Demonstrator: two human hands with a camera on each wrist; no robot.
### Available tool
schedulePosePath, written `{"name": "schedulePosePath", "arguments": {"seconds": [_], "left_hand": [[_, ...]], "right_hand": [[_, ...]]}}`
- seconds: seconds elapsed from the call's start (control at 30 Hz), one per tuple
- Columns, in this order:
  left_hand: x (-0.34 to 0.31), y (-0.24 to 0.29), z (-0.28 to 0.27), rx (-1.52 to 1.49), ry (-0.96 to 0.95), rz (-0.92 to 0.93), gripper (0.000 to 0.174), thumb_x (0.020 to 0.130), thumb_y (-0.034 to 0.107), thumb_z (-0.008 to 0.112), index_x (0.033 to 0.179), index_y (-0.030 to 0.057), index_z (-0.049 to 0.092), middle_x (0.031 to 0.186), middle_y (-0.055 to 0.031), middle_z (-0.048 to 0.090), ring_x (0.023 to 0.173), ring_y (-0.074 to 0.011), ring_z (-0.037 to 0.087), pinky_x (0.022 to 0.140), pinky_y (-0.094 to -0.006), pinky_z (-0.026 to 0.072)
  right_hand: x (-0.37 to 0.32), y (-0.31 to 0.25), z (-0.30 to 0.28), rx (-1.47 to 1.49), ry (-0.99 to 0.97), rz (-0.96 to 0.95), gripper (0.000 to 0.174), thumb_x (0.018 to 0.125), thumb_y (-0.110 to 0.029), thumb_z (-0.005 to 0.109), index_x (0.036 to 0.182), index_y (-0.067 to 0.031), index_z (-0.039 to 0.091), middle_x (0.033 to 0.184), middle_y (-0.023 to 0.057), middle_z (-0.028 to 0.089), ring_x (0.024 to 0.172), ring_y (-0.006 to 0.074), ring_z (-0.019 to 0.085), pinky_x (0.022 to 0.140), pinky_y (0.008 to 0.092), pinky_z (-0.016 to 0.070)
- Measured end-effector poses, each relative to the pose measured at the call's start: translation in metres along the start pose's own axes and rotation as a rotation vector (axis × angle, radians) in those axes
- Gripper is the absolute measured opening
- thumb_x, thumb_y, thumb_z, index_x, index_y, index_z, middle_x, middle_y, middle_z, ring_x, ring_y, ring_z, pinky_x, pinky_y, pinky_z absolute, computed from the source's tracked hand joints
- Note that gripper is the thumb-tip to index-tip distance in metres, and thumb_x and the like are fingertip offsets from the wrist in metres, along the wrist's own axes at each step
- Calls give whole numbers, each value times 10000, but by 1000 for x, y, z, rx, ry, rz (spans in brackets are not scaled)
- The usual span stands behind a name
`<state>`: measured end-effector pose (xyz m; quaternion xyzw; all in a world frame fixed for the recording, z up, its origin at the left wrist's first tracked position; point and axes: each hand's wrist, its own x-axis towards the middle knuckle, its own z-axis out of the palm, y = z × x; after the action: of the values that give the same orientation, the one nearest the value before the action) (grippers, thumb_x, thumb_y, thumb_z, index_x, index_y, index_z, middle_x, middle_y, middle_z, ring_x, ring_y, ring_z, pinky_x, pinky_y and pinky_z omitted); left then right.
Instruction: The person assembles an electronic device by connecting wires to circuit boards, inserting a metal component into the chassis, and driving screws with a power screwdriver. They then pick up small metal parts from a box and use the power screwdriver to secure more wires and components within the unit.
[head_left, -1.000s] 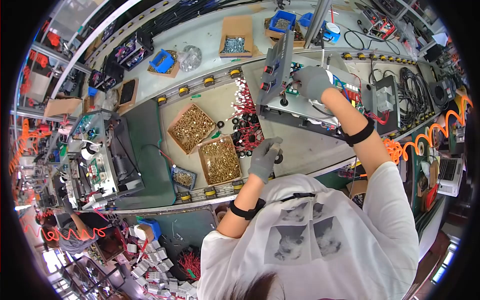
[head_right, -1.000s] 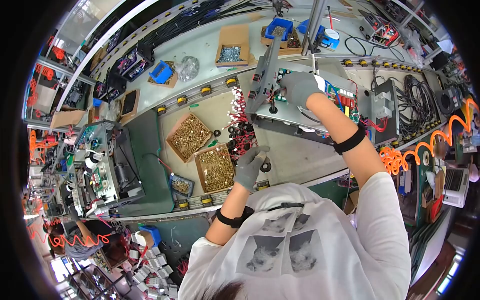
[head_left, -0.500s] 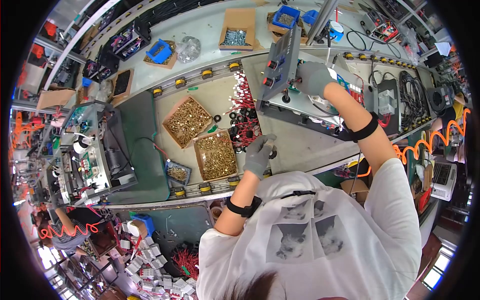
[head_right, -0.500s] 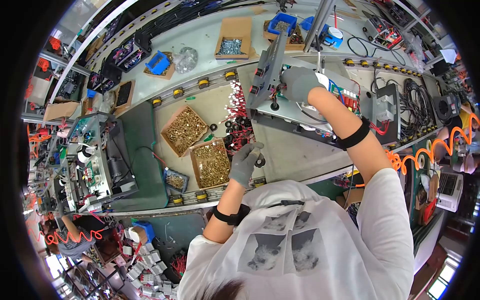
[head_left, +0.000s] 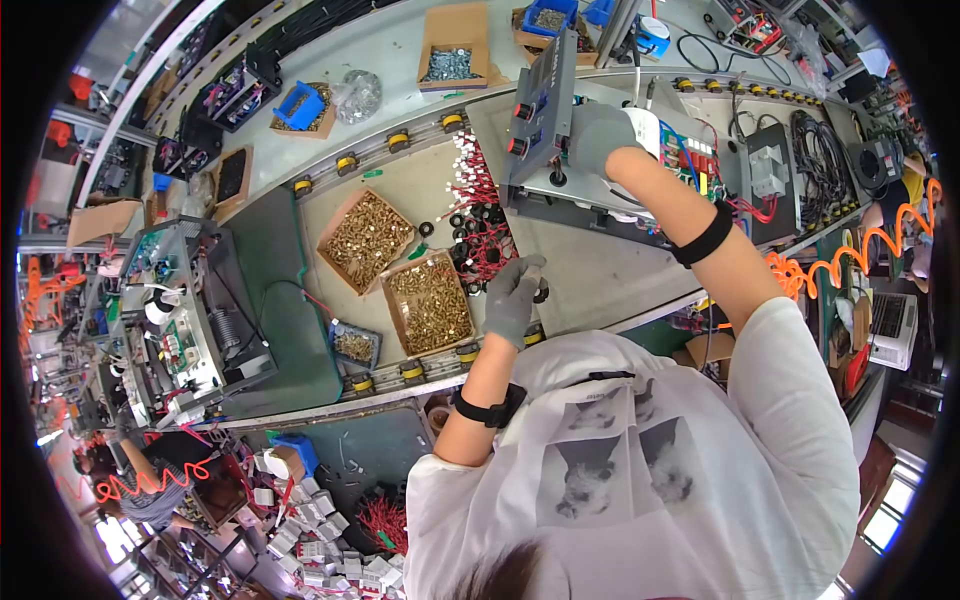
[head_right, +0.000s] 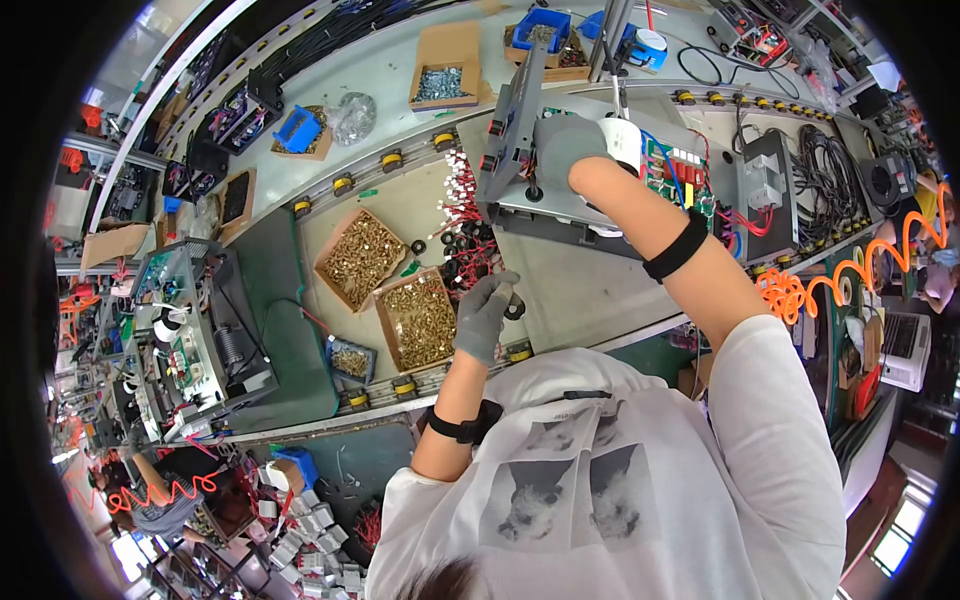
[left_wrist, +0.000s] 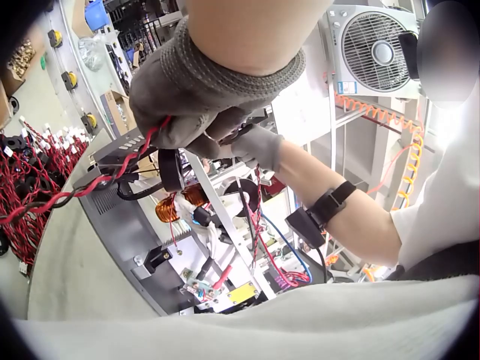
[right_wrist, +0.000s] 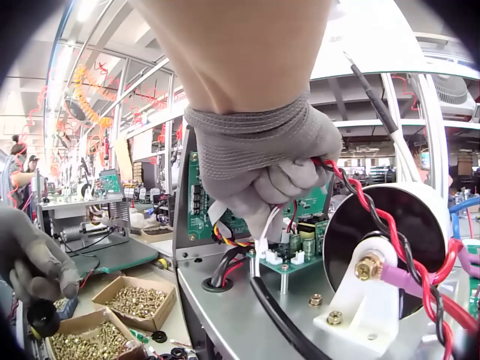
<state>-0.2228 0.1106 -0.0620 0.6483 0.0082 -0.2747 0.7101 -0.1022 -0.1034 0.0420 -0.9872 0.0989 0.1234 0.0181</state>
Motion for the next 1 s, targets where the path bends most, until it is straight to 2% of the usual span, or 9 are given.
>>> {"name": "schedulePosePath", "arguments": {"seconds": [0.23, 0.33, 0.4, 0.47, 0.53, 0.7, 0.77, 0.9, 1.0], "left_hand": [[-14, 2, -5, -26, 6, 15, 228, 877, 176, 523, 1046, 58, 622, 724, 30, 593, 547, -22, 414, 468, -181, 301], [-21, 11, -6, -11, 37, -58, 231, 864, 120, 534, 1044, -6, 604, 779, -36, 593, 682, -87, 500, 639, -227, 405], [-23, 10, -8, -1, 43, -56, 229, 865, 123, 534, 1042, -3, 605, 777, -34, 593, 684, -87, 503, 640, -227, 406], [-22, 8, -8, 9, 46, -76, 225, 871, 137, 536, 1041, 9, 610, 767, -29, 590, 694, -87, 509, 647, -228, 408], [-20, 6, -7, 18, 29, -102, 222, 872, 139, 537, 1039, 12, 612, 765, -27, 589, 693, -86, 509, 647, -228, 408], [-11, 1, 1, 106, 0, -101, 202, 877, 144, 540, 1021, 30, 625, 733, -17, 582, 690, -80, 510, 646, -227, 408], [-8, 9, 15, 91, -60, -108, 200, 865, 111, 543, 1029, 32, 625, 718, -10, 576, 674, -76, 506, 627, -220, 405], [3, -4, 43, 293, -358, -13, 260, 828, 55, 543, 1078, 35, 611, 780, -29, 614, 717, -79, 545, 650, -220, 437], [1, -2, 84, 257, -514, -7, 276, 824, 88, 566, 1095, 46, 605, 796, -47, 636, 734, -105, 570, 678, -249, 455]], "right_hand": [[0, 8, 4, -34, -19, 14, 287, 726, -211, 628, 964, -56, 666, 980, 170, 649, 900, 310, 635, 767, 395, 511], [-8, 31, 13, 69, -34, -76, 265, 785, -248, 577, 999, -119, 662, 970, 157, 651, 897, 317, 632, 744, 417, 507], [-40, 41, 19, 224, 233, -152, 266, 848, -283, 504, 1056, -176, 631, 935, 151, 653, 861, 338, 630, 716, 444, 498], [-80, 48, 17, 230, 233, -42, 274, 890, -298, 446, 1094, -188, 591, 912, 162, 649, 824, 355, 629, 704, 462, 489], [-125, 59, 31, 323, 340, 17, 269, 892, -275, 461, 1044, -87, 578, 809, 213, 618, 786, 388, 599, 680, 474, 460], [-216, 97, 77, 444, 185, 106, 203, 827, -191, 509, 1009, -117, 562, 850, 170, 615, 796, 361, 602, 704, 461, 466], [-238, 106, 87, 366, -87, 106, 232, 787, -155, 535, 1011, -107, 576, 910, 167, 594, 853, 347, 589, 747, 444, 458], [-237, 105, 91, 626, 135, 56, 233, 805, -179, 563, 1014, -93, 623, 940, 154, 601, 875, 337, 585, 781, 417, 458], [-221, 92, 82, 1071, 124, 124, 229, 841, -191, 575, 993, -26, 618, 836, 110, 636, 755, 214, 613, 688, 330, 481]]}}
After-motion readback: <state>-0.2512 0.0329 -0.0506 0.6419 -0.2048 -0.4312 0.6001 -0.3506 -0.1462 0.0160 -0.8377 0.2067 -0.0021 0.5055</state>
